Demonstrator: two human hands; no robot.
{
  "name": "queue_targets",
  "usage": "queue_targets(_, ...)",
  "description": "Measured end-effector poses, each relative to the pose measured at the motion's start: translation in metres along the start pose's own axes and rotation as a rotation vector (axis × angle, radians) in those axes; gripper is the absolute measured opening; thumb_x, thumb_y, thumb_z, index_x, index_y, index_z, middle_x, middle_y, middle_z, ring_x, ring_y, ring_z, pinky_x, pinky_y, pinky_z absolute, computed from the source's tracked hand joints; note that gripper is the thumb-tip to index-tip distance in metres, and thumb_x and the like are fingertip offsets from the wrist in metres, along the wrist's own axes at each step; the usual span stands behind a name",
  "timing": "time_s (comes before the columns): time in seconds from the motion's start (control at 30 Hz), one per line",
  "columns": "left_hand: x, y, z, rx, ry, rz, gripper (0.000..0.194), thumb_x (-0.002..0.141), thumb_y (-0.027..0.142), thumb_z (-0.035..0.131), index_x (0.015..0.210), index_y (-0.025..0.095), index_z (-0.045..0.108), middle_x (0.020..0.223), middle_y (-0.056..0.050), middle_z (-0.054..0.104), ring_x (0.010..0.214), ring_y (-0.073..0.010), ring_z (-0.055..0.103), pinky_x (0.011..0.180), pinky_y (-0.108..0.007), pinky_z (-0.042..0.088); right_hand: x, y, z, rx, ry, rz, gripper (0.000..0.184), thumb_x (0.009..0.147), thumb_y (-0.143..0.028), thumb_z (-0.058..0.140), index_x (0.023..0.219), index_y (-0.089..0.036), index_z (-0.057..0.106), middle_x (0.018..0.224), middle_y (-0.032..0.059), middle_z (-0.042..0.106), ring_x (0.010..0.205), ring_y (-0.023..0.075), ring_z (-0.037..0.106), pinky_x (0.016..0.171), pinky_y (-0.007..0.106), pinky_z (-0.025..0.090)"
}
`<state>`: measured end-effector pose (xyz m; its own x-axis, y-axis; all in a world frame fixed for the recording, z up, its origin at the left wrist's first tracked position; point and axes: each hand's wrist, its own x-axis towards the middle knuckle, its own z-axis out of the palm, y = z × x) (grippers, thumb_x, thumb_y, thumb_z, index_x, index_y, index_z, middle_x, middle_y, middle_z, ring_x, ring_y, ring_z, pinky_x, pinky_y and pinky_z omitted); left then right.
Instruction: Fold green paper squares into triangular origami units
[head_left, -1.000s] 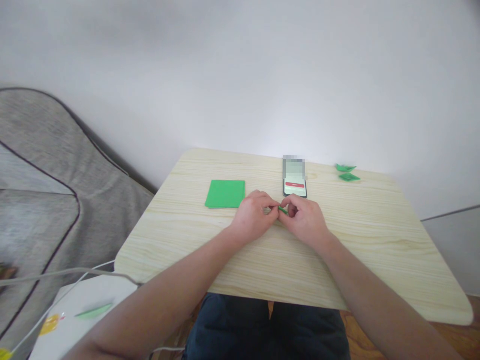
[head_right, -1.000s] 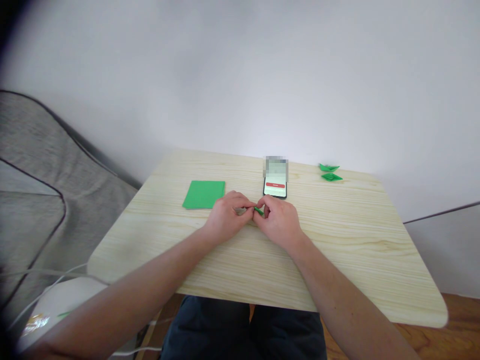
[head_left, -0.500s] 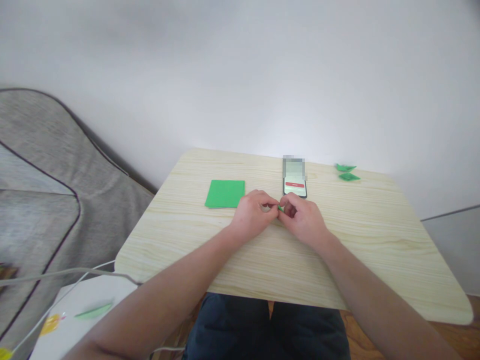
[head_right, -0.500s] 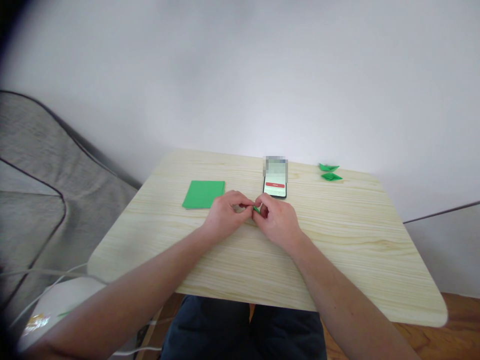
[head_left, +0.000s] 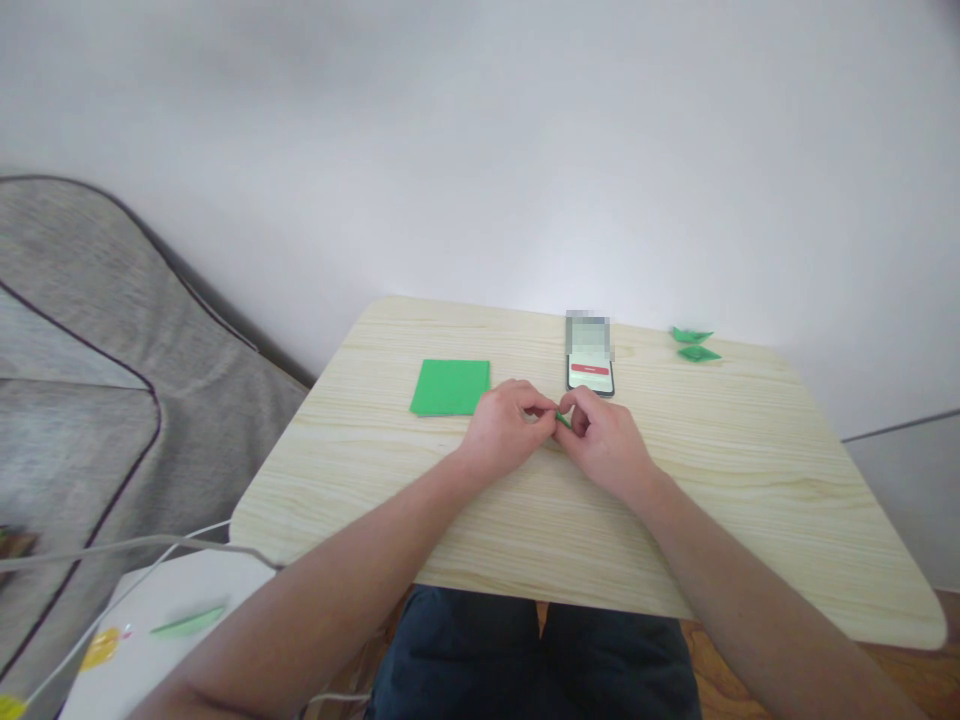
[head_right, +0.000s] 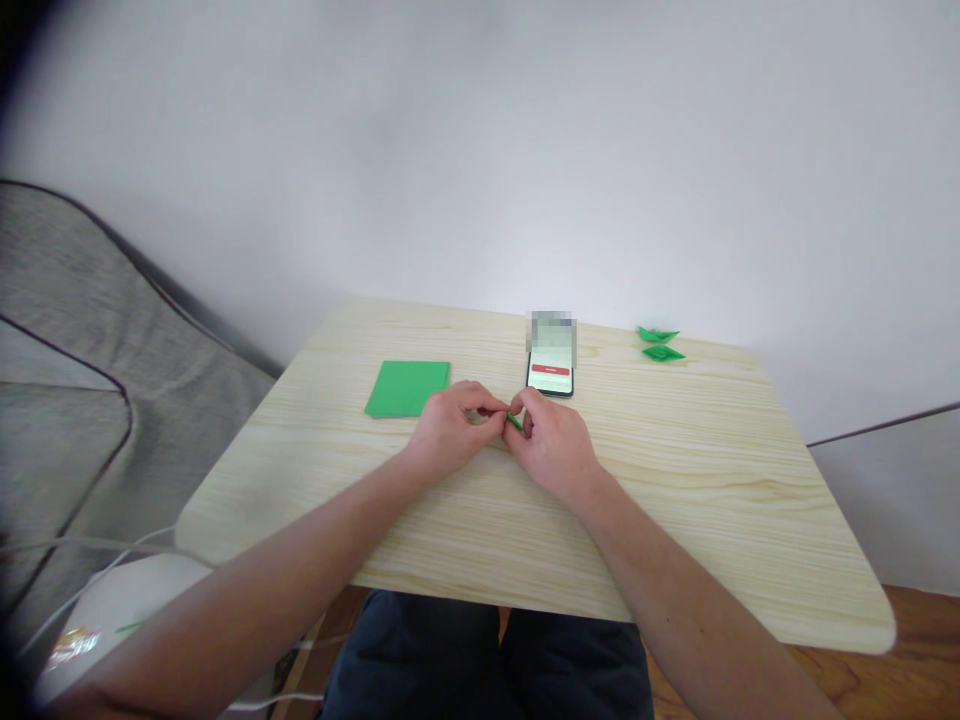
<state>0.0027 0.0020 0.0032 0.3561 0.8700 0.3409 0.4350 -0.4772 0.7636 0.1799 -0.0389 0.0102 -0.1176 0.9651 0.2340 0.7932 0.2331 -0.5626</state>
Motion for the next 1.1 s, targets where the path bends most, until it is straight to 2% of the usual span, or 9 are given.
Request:
queue_targets(0.23, 0.0010, 0.0027, -0.0016, -0.018, 0.016, -0.017, 0.013, 0.082, 0.013, 0.071, 0.081, 0.021, 0.080, 0.081, -0.001, 0.076, 0.080, -0.0161, 0.069, 0.074, -0.029, 0.052, -0.0007, -0.0006, -0.0016, 0.077, -0.023, 0.025, 0.010, 0.090, -0.028, 0.067, 0.098, -0.025, 0.061, 0.067, -0.0047, 0.068, 0.060, 0.0146, 0.062, 0.061, 0.027, 0.039)
queue_targets(0.67, 0.0000, 0.0036, -0.0029, -0.010, 0.013, 0.036, 0.012, 0.083, 0.012, 0.071, 0.081, 0.021, 0.079, 0.080, -0.001, 0.075, 0.080, -0.0158, 0.069, 0.074, -0.029, 0.052, -0.0012, -0.0006, -0.0019, 0.118, 0.016, 0.037, 0.009, 0.087, -0.028, 0.067, 0.094, -0.024, 0.063, 0.057, -0.0069, 0.059, 0.052, 0.0127, 0.055, 0.058, 0.026, 0.038)
queue_targets(1.1, 0.0013, -0.0006, -0.0008, -0.033, 0.018, 0.003, 0.012, 0.082, 0.012, 0.070, 0.081, 0.021, 0.079, 0.081, -0.001, 0.075, 0.080, -0.0152, 0.068, 0.073, -0.028, 0.051, -0.0007, 0.0015, -0.0020, 0.084, -0.013, 0.034, 0.007, 0.092, -0.032, 0.062, 0.096, -0.026, 0.063, 0.058, -0.0067, 0.060, 0.052, 0.0133, 0.055, 0.059, 0.027, 0.035)
